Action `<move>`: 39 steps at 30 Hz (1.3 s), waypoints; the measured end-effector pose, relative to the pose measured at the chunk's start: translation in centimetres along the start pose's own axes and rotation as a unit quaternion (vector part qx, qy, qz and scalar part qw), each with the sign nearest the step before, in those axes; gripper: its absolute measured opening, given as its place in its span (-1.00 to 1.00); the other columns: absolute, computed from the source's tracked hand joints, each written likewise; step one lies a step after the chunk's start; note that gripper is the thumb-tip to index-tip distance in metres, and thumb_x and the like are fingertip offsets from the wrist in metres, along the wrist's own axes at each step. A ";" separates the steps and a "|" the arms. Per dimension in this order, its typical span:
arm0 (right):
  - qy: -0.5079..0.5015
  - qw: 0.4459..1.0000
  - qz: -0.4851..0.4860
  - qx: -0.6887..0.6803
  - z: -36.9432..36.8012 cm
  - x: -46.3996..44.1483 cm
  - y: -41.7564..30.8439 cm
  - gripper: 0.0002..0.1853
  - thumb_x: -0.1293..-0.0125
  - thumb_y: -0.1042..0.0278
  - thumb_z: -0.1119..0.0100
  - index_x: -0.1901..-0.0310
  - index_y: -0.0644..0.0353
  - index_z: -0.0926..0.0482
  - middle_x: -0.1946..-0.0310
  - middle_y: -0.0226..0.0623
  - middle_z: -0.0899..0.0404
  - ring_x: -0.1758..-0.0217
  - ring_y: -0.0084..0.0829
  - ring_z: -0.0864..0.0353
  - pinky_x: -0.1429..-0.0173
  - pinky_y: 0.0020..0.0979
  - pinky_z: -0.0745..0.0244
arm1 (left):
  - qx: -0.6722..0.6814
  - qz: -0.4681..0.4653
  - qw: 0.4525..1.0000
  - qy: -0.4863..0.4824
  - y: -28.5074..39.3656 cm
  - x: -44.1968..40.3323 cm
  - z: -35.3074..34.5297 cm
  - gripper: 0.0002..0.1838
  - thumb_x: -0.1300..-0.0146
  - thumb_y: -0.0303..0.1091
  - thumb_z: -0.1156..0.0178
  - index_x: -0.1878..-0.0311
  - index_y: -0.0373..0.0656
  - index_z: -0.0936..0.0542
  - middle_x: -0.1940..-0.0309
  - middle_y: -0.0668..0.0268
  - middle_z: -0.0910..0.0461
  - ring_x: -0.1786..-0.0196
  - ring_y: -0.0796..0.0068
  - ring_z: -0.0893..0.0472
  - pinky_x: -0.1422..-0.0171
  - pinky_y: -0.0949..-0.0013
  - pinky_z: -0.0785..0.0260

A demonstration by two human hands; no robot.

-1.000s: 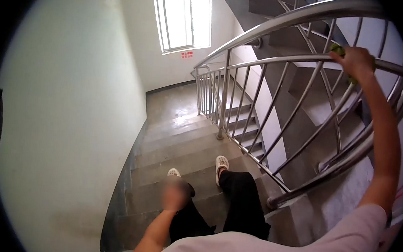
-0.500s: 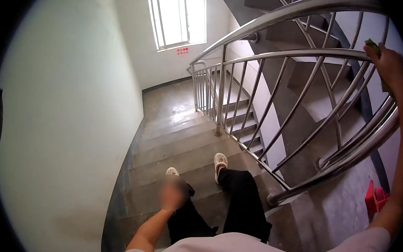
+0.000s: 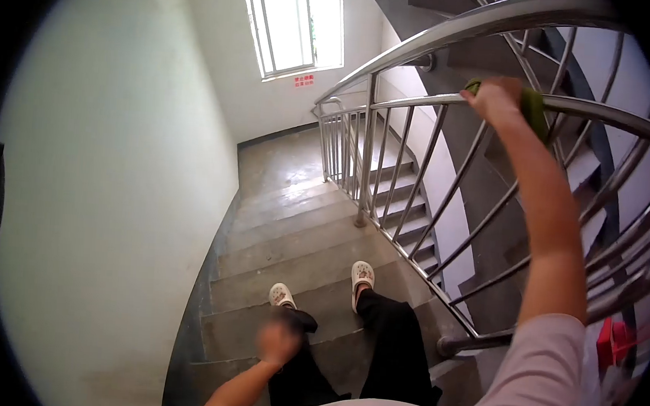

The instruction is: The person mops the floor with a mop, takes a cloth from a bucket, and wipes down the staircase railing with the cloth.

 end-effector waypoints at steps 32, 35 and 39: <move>-0.006 0.999 -0.022 0.028 7.6 7.4 8.3 -0.27 -0.13 -0.39 0.12 0.03 0.22 -0.46 0.26 -0.12 -0.59 0.09 -0.20 -0.57 -0.06 -0.21 -0.37 | -0.045 -0.124 0.977 0.170 1.9 0.7 1.8 -0.85 0.01 -0.25 -0.13 0.46 -0.12 -0.53 0.57 0.14 -0.47 0.54 0.16 -0.46 0.48 0.14 -0.29; 0.013 0.995 -0.055 0.084 13.8 12.6 14.8 -0.24 -0.16 -0.39 0.17 -0.05 0.23 -0.41 0.28 -0.11 -0.58 0.18 -0.24 -0.58 0.07 -0.27 -0.45 | -0.081 -0.201 0.951 0.219 1.4 1.5 1.7 -0.84 -0.01 -0.26 -0.13 0.42 -0.13 -0.54 0.55 0.15 -0.46 0.51 0.16 -0.46 0.47 0.13 -0.29; 0.097 0.983 -0.107 0.115 16.1 15.5 26.8 -0.24 -0.19 -0.33 0.14 -0.15 0.24 -0.35 0.29 -0.08 -0.56 0.23 -0.25 -0.59 0.11 -0.28 -0.45 | -0.106 -0.236 0.935 0.243 0.8 2.0 2.3 -0.83 -0.03 -0.27 -0.12 0.38 -0.16 -0.53 0.52 0.15 -0.46 0.50 0.17 -0.46 0.47 0.14 -0.29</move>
Point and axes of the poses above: each hand's wrist, its own x-axis away from the middle knuckle, its own z-axis out of the back of the hand, y = z × x, the point moved 3 cm from there along -x, towards the middle knuckle
